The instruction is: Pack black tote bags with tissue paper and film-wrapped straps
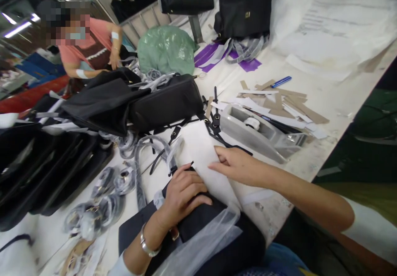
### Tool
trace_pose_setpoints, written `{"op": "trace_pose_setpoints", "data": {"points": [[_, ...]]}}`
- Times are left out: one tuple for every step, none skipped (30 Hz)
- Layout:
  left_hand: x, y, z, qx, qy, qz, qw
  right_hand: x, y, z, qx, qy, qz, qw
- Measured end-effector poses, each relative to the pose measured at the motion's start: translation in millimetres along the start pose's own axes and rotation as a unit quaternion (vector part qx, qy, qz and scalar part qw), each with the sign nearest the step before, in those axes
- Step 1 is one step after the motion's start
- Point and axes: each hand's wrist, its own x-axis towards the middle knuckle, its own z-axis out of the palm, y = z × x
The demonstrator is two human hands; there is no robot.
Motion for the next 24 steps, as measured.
{"op": "trace_pose_setpoints", "data": {"points": [[-1, 0, 0.4, 0.004, 0.0, 0.0, 1.0, 3, 2, 1, -0.019, -0.021, 0.004, 1.0], [-1, -1, 1.0, 0.007, -0.002, -0.002, 1.0, 5, 4, 2, -0.031, -0.04, 0.008, 0.999], [-2, -1, 1.8, 0.011, -0.003, -0.005, 1.0, 6, 7, 3, -0.039, -0.055, 0.012, 0.998], [-4, -1, 2.5, 0.015, -0.002, -0.007, 1.0, 6, 10, 5, -0.041, -0.062, 0.014, 0.997], [-4, -1, 3.0, 0.019, 0.0, -0.008, 1.0, 6, 12, 5, -0.034, -0.056, 0.014, 0.998], [-5, -1, 3.0, 0.022, 0.005, -0.008, 1.0, 5, 14, 6, -0.013, -0.033, 0.011, 0.999], [-4, -1, 2.6, 0.025, 0.011, -0.009, 1.0, 4, 15, 5, 0.021, 0.004, 0.008, 1.0], [-3, 0, 1.6, 0.025, 0.016, -0.012, 0.999, 2, 15, 4, 0.066, 0.055, 0.004, 0.996], [-2, 1, 0.2, 0.023, 0.015, -0.016, 0.999, 1, 15, 4, 0.116, 0.109, 0.0, 0.987], [0, 2, -1.4, 0.02, 0.009, -0.018, 1.0, 0, 14, 3, 0.16, 0.16, -0.006, 0.974], [1, 3, -2.9, 0.019, 0.004, -0.018, 1.0, -1, 13, 4, 0.193, 0.2, -0.011, 0.96], [3, 4, -4.2, 0.019, 0.002, -0.013, 1.0, -2, 12, 6, 0.216, 0.226, -0.013, 0.95], [4, 5, -5.1, 0.022, 0.007, -0.005, 1.0, -3, 11, 9, 0.233, 0.236, -0.013, 0.943], [4, 5, -5.4, 0.027, 0.016, 0.006, 0.999, -4, 11, 12, 0.249, 0.234, -0.008, 0.94], [4, 5, -5.2, 0.033, 0.029, 0.017, 0.999, -5, 11, 15, 0.263, 0.221, -0.002, 0.939], [4, 5, -4.6, 0.037, 0.04, 0.025, 0.998, -6, 11, 18, 0.274, 0.201, 0.005, 0.94], [3, 5, -3.7, 0.039, 0.046, 0.031, 0.998, -7, 12, 21, 0.28, 0.177, 0.009, 0.944], [3, 4, -2.8, 0.039, 0.047, 0.034, 0.998, -8, 12, 22, 0.279, 0.152, 0.009, 0.948], [3, 4, -2.1, 0.039, 0.046, 0.037, 0.997, -9, 13, 22, 0.272, 0.127, 0.006, 0.954], [3, 4, -1.7, 0.04, 0.046, 0.04, 0.997, -10, 13, 22, 0.262, 0.104, 0.003, 0.96], [3, 4, -1.7, 0.042, 0.047, 0.043, 0.997, -10, 13, 21, 0.252, 0.084, 0.001, 0.964], [3, 4, -2.1, 0.047, 0.051, 0.046, 0.997, -10, 13, 19, 0.247, 0.071, 0.003, 0.966], [3, 4, -2.8, 0.054, 0.055, 0.05, 0.996, -10, 12, 16, 0.248, 0.072, 0.007, 0.966], [2, 4, -3.7, 0.062, 0.06, 0.055, 0.995, -9, 11, 14, 0.259, 0.087, 0.013, 0.962]]}}
